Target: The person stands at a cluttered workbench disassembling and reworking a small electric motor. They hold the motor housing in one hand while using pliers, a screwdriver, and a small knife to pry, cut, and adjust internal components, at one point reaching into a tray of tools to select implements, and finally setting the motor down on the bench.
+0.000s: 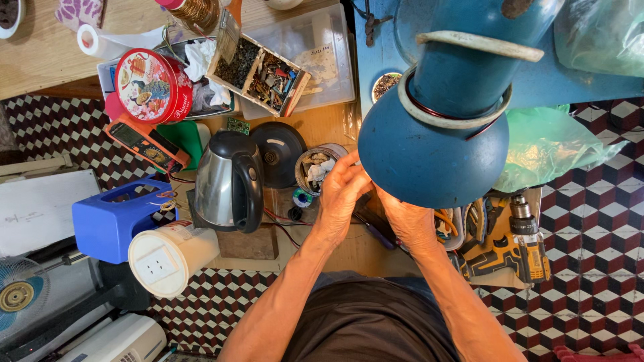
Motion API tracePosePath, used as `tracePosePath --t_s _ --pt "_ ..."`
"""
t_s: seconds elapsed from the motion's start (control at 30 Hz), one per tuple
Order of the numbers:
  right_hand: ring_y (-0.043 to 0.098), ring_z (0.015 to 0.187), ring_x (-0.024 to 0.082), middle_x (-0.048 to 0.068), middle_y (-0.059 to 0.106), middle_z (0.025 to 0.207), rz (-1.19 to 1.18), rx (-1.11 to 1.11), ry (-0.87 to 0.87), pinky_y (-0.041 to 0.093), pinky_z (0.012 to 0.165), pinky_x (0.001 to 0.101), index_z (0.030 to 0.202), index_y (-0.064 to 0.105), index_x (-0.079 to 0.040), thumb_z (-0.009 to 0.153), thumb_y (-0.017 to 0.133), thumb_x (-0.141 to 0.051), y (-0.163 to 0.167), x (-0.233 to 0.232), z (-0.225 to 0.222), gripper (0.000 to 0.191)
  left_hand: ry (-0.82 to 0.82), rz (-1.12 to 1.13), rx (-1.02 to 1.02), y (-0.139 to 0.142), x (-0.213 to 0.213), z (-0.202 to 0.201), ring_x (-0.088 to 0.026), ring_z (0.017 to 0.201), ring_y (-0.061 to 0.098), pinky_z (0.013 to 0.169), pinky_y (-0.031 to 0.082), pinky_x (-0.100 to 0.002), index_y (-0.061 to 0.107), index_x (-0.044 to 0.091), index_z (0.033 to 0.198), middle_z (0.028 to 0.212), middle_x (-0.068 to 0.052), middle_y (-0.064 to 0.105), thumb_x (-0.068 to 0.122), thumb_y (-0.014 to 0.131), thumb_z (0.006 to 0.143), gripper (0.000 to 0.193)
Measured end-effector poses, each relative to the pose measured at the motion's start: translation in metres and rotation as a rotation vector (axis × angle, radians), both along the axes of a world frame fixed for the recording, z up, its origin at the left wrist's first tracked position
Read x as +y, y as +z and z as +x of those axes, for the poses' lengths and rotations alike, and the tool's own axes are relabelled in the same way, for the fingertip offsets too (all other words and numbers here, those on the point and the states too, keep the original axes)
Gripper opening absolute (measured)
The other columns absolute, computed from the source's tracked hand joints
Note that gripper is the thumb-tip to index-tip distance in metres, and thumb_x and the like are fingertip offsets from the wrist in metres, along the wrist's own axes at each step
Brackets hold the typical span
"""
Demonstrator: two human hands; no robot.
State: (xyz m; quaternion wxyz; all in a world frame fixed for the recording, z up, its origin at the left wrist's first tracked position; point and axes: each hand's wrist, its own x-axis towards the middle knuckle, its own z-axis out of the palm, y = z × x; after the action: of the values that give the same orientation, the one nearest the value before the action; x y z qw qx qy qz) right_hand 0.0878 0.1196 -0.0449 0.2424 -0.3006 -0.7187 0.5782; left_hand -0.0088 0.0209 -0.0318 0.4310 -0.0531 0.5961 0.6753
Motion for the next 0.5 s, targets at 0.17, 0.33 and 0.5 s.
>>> tracePosePath --t_s 0.17,0.33,0.5 --pt "0.071 0.083 0.019 0.008 0.074 0.096 -0.045 -0.006 -0.001 0.056 0.073 0.0332 0.108 0.072 -0.002 0.095 0.077 -0.009 0.002 0.0 0.0 0.015 0.015 0.03 -0.049 -0.002 0.0 -0.001 -0.025 0.111 0.068 0.102 0.055 -0.04 0.049 -0.002 0.143 0.124 -0.018 0.067 0.016 0.064 0.098 0.05" --pt "0.071 0.082 0.016 0.006 0.074 0.093 -0.037 -0.037 0.025 0.056 0.072 0.0318 0.106 0.073 -0.002 0.096 0.074 -0.009 0.006 0.001 0.0 0.012 0.036 0.035 -0.097 -0.001 -0.001 -0.001 -0.024 0.112 0.066 0.101 0.056 -0.04 0.05 -0.002 0.141 0.125 -0.017 0.064 0.015 0.062 0.098 0.047" --pt "0.07 0.082 0.015 0.006 0.074 0.094 -0.134 -0.029 0.008 0.056 0.072 0.0309 0.106 0.072 -0.001 0.098 0.073 -0.01 0.012 0.001 0.001 0.012 0.037 0.013 -0.108 0.004 0.0 0.0 -0.025 0.111 0.066 0.101 0.055 -0.04 0.051 -0.003 0.14 0.124 -0.018 0.064 0.017 0.063 0.096 0.049"
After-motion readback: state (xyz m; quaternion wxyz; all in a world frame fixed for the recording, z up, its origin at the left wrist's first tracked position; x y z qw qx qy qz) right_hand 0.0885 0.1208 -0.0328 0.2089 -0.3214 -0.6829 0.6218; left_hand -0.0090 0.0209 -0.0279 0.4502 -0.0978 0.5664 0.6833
